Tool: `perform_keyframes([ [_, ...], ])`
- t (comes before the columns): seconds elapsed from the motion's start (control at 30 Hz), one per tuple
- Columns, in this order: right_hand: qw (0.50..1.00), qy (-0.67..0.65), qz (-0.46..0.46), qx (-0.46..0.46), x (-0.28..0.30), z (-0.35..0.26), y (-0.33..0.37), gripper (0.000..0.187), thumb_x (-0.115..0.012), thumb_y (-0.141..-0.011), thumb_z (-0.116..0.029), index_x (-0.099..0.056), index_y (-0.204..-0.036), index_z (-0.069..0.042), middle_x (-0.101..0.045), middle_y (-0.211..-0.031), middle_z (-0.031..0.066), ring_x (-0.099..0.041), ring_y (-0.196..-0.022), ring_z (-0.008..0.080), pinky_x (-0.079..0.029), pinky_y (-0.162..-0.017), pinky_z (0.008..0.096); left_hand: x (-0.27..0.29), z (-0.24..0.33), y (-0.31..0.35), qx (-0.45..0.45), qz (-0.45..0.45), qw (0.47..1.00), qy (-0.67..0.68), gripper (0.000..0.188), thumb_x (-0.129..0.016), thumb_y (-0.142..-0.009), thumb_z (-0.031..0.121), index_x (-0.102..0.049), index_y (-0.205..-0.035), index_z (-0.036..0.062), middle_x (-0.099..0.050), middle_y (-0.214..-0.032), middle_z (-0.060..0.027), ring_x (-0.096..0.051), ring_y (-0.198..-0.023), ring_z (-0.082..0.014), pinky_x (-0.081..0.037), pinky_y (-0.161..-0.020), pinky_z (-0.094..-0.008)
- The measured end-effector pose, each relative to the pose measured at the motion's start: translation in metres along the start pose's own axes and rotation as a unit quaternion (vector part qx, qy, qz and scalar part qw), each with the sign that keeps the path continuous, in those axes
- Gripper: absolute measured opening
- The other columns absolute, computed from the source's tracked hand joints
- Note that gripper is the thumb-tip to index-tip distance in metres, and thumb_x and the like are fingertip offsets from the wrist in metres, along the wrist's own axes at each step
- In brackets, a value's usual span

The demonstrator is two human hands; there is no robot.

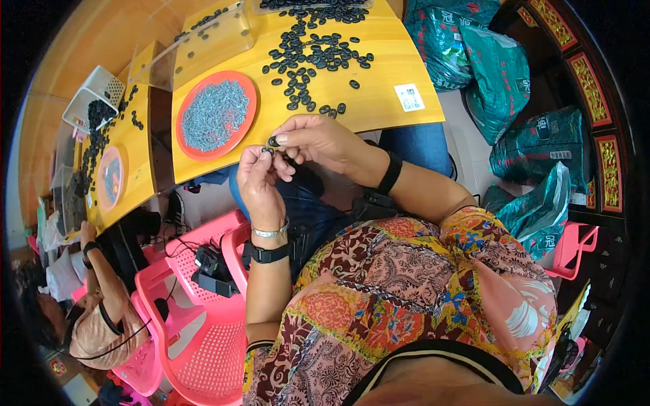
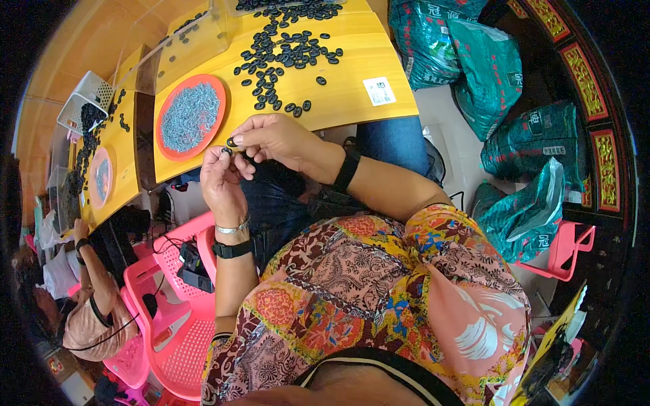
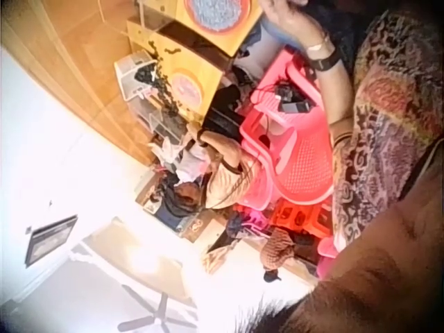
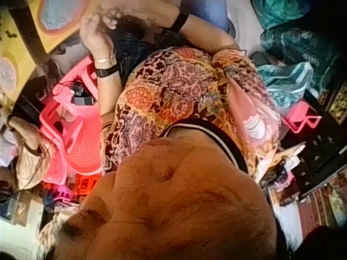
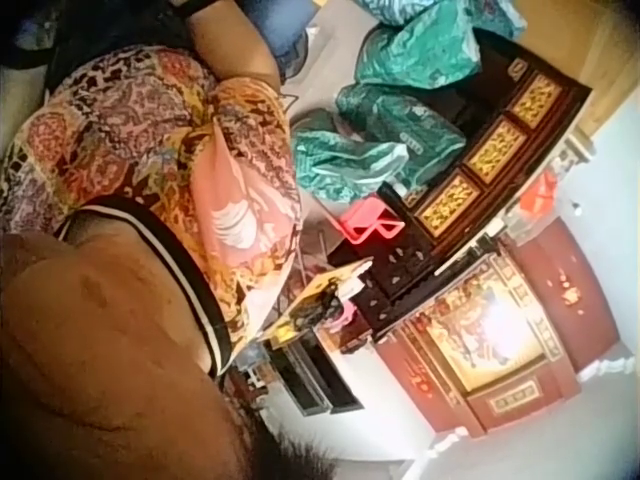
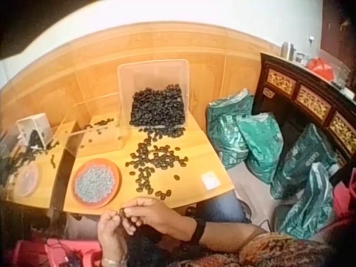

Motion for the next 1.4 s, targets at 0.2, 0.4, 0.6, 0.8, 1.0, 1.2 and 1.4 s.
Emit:
perform_keyframes([
  [0.2,0.99,-0.131,-0.012,-0.048,0.004,0.009,-0.003,0.01,-0.057,-0.088,-0.008,-0.062,-0.095,-0.003,-0.064,-0.08,0.0038,-0.059,-0.066,0.0079,-0.048,-0.06,0.0203,0.002,0.0,-0.001,0.005,0.01,1.0,0.007,0.012,-0.047,-0.091,0.014,-0.049,-0.086,0.0036,-0.054,-0.067,-0.0063,-0.053,-0.055,-0.0143,-0.042,-0.052,-0.0226],
  [0.4,0.987,-0.149,-0.018,-0.052,0.005,0.01,-0.003,0.009,-0.058,-0.087,-0.008,-0.062,-0.094,-0.003,-0.065,-0.08,0.0048,-0.062,-0.066,0.0094,-0.05,-0.061,0.0213,0.004,-0.002,-0.001,0.007,0.025,1.0,-0.015,0.012,-0.049,-0.091,0.016,-0.049,-0.085,0.0049,-0.055,-0.066,-0.0052,-0.053,-0.055,-0.0134,-0.041,-0.05,-0.0215],
  [0.6,0.997,-0.074,0.03,0.0,0.0,-0.002,0.004,0.01,-0.061,-0.085,-0.008,-0.06,-0.094,-0.003,-0.065,-0.081,0.0065,-0.062,-0.067,0.0111,-0.053,-0.062,0.0234,0.005,-0.004,-0.001,0.024,0.032,0.998,-0.046,0.012,-0.049,-0.091,0.016,-0.05,-0.085,0.006,-0.055,-0.066,-0.0037,-0.053,-0.054,-0.0119,-0.04,-0.05,-0.0207],
  [0.8,0.994,-0.097,0.044,-0.015,0.006,0.001,0.001,0.011,-0.06,-0.085,-0.008,-0.059,-0.094,-0.002,-0.065,-0.081,0.0072,-0.063,-0.068,0.012,-0.053,-0.063,0.0248,0.005,-0.005,-0.001,0.028,0.031,0.998,-0.052,0.011,-0.049,-0.091,0.016,-0.05,-0.086,0.0063,-0.055,-0.065,-0.0035,-0.053,-0.055,-0.0117,-0.04,-0.05,-0.0205],
  [1.0,0.99,-0.135,0.029,-0.037,0.008,0.008,-0.002,0.01,-0.06,-0.085,-0.008,-0.06,-0.094,-0.002,-0.064,-0.081,0.0073,-0.063,-0.068,0.0123,-0.053,-0.064,0.0254,0.005,-0.005,-0.001,0.03,0.034,0.998,-0.05,0.011,-0.049,-0.091,0.016,-0.05,-0.086,0.0062,-0.055,-0.066,-0.0037,-0.053,-0.055,-0.0119,-0.04,-0.05,-0.0207],
  [1.2,0.998,-0.032,0.049,0.019,0.004,-0.002,0.0,0.009,-0.061,-0.085,-0.008,-0.06,-0.092,-0.002,-0.063,-0.08,0.0053,-0.061,-0.068,0.0108,-0.052,-0.064,0.024,0.008,-0.004,-0.002,0.013,0.032,0.999,-0.032,0.011,-0.049,-0.091,0.015,-0.05,-0.087,0.0051,-0.055,-0.067,-0.0048,-0.054,-0.056,-0.0124,-0.041,-0.05,-0.0213],
  [1.4,0.965,0.193,0.04,0.174,-0.005,-0.015,0.006,0.009,-0.06,-0.084,-0.004,-0.059,-0.091,0.0,-0.062,-0.079,0.0038,-0.061,-0.071,0.0091,-0.05,-0.062,0.0217,0.004,0.002,0.0,-0.005,0.021,1.0,0.002,0.01,-0.048,-0.091,0.013,-0.049,-0.089,0.0031,-0.057,-0.071,-0.007,-0.057,-0.06,-0.0154,-0.045,-0.053,-0.023],
])
Point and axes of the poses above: each hand's wrist, its own y-axis away from the middle knuckle, its own x-axis out of the back of the hand, z = x × y, the point moved 4 cm from there along -y, towards the middle knuckle
